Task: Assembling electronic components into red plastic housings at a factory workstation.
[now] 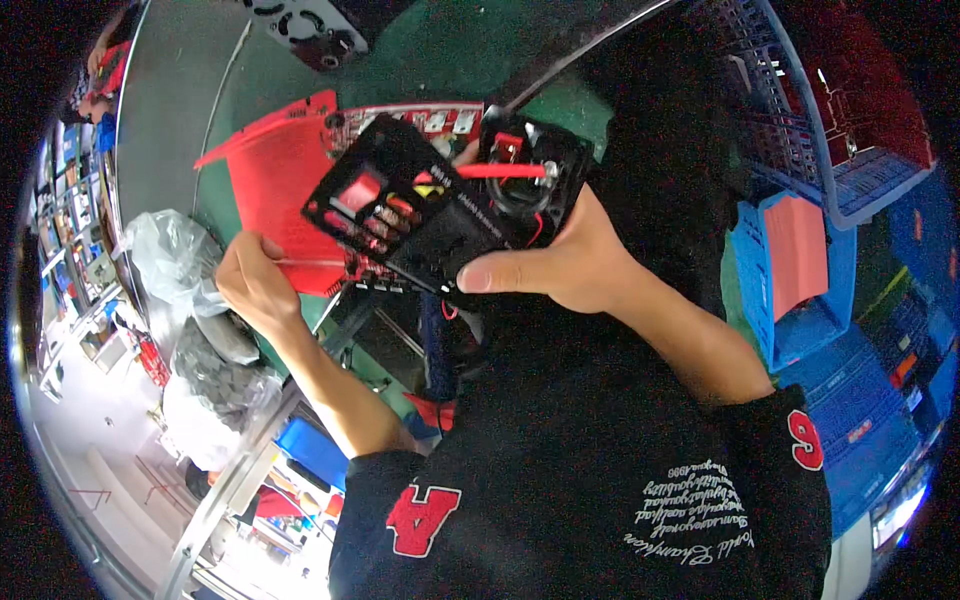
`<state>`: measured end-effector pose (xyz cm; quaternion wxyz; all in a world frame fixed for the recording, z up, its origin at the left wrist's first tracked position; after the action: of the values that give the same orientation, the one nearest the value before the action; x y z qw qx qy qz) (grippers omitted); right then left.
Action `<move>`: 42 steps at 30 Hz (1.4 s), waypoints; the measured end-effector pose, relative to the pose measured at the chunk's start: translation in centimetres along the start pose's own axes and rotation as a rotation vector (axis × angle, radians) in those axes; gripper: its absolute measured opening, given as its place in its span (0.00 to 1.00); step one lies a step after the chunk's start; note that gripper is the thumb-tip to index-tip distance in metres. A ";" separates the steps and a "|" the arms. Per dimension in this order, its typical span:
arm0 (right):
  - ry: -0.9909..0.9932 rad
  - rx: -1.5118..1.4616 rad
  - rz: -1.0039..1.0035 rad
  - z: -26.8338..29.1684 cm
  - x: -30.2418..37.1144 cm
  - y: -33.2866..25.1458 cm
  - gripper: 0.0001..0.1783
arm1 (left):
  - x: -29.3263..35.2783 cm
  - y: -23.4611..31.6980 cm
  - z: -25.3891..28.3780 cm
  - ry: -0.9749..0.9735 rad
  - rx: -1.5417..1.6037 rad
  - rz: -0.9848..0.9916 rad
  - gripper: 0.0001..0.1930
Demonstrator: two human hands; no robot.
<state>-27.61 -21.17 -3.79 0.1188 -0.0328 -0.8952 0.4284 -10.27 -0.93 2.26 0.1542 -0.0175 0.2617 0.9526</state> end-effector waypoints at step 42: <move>0.063 0.159 -0.206 -2.5 -1.7 -3.5 0.26 | 4.1 1.3 1.4 -0.308 -0.086 -0.573 0.22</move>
<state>-25.19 -21.75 0.08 0.1926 0.0555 -0.8527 0.4823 -14.52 -0.14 3.69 0.4527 0.0476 0.1792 0.8722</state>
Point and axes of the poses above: each hand's wrist, its own x-axis away from the middle knuckle, its own z-axis out of the back of the hand, y = z × x, the point moved 2 cm from there along -x, towards the middle knuckle, and after that the axes turned 7 degrees about -y, right-handed, at the moved point
